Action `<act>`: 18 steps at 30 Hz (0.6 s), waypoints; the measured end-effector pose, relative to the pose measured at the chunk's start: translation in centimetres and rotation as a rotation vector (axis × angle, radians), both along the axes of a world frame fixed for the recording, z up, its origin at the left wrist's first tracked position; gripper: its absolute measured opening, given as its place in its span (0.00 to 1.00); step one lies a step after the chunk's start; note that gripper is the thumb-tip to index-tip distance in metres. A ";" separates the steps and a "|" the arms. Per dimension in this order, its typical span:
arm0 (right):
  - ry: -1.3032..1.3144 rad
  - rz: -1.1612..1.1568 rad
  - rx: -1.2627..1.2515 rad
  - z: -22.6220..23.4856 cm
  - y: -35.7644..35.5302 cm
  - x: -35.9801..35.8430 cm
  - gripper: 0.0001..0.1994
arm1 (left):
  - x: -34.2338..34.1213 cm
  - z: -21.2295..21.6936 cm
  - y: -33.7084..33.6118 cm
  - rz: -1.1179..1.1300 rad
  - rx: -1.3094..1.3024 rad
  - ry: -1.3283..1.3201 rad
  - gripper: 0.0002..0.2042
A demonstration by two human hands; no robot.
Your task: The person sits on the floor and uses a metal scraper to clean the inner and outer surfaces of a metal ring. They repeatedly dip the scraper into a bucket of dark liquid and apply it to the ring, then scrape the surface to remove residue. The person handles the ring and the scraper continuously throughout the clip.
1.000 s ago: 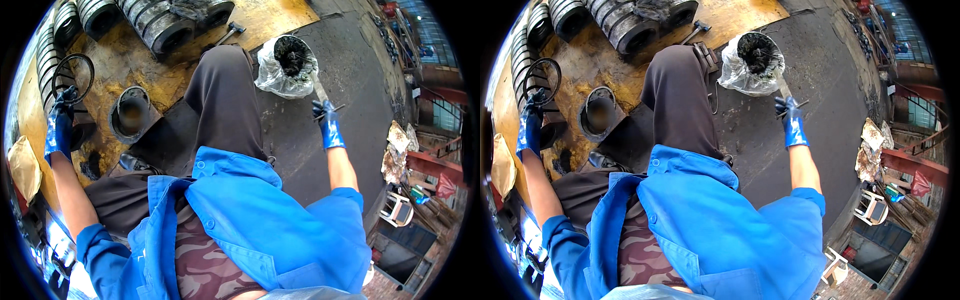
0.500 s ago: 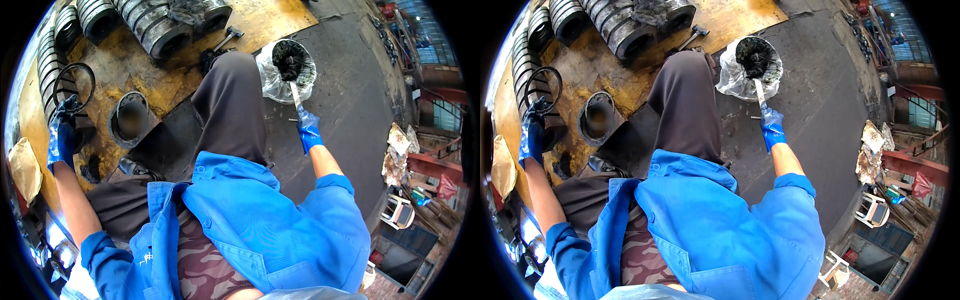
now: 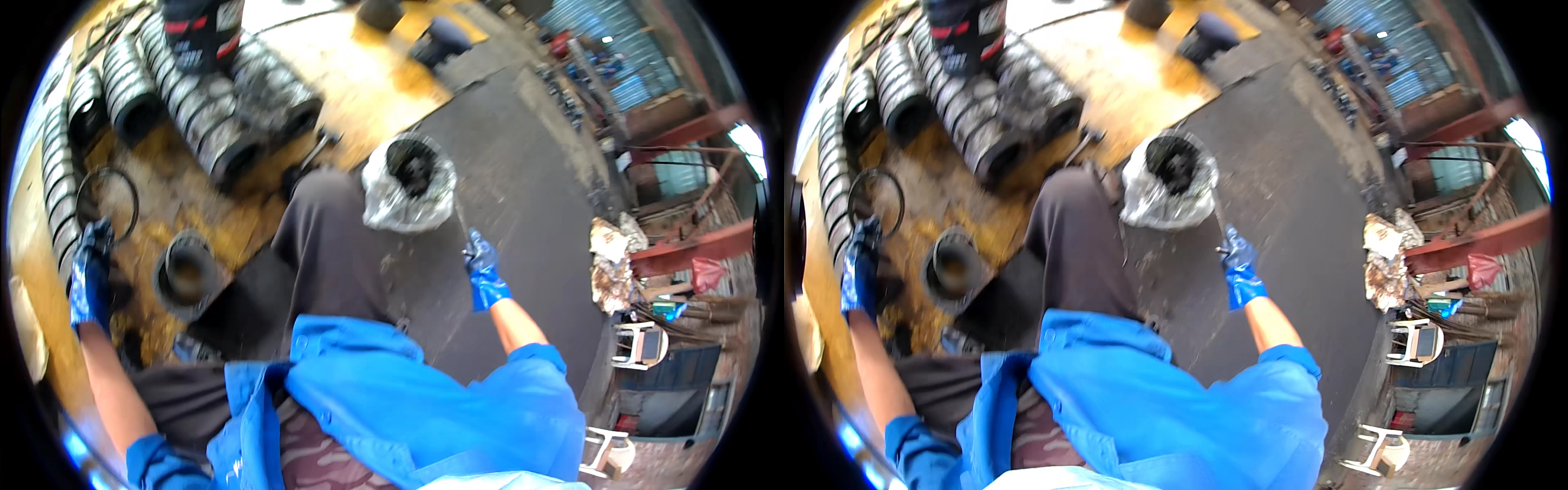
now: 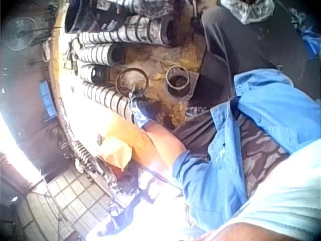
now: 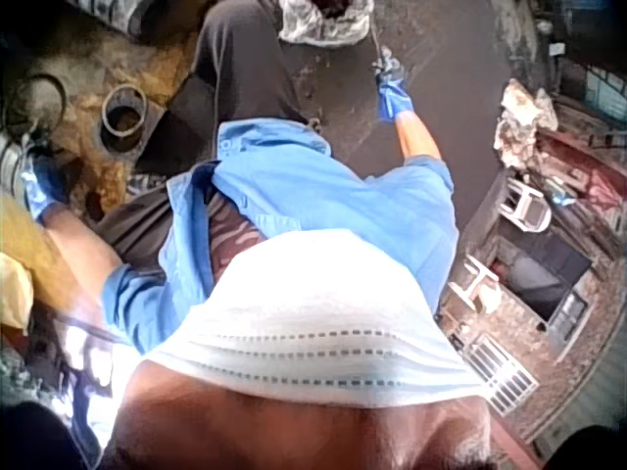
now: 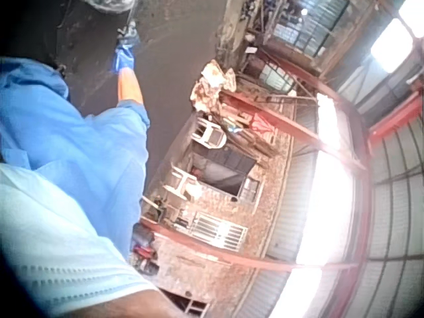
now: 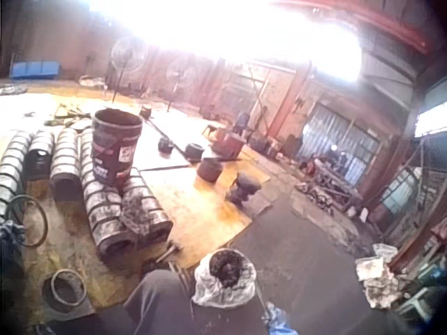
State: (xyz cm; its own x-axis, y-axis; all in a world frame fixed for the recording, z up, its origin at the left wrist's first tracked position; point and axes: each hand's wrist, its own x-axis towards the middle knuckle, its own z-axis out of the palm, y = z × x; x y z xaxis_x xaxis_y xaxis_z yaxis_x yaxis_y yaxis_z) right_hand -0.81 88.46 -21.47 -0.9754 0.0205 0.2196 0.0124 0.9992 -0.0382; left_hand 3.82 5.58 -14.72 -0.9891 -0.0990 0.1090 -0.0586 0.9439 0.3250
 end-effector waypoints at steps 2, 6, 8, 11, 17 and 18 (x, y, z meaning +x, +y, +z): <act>0.076 -0.177 -0.440 2.9 -3.0 -2.8 0.14 | 0.7 -0.1 -1.2 0.060 0.149 0.018 0.19; 0.405 0.128 -0.479 7.9 -8.5 -9.8 0.17 | -2.1 -1.1 1.7 0.440 1.544 0.169 0.16; 0.307 0.272 -1.301 12.8 -18.3 -13.0 0.19 | -2.2 -2.2 -0.1 0.410 1.547 0.246 0.15; 0.063 0.586 -1.441 17.6 -30.0 -16.4 0.24 | -1.3 -2.4 -2.0 0.356 1.464 0.292 0.16; -0.494 0.708 -1.862 14.2 -47.3 -15.8 0.23 | -0.7 2.3 3.4 0.242 0.265 0.289 0.16; -0.578 0.734 -1.907 12.8 -48.0 -15.0 0.24 | -0.6 5.0 5.5 0.260 0.289 0.208 0.18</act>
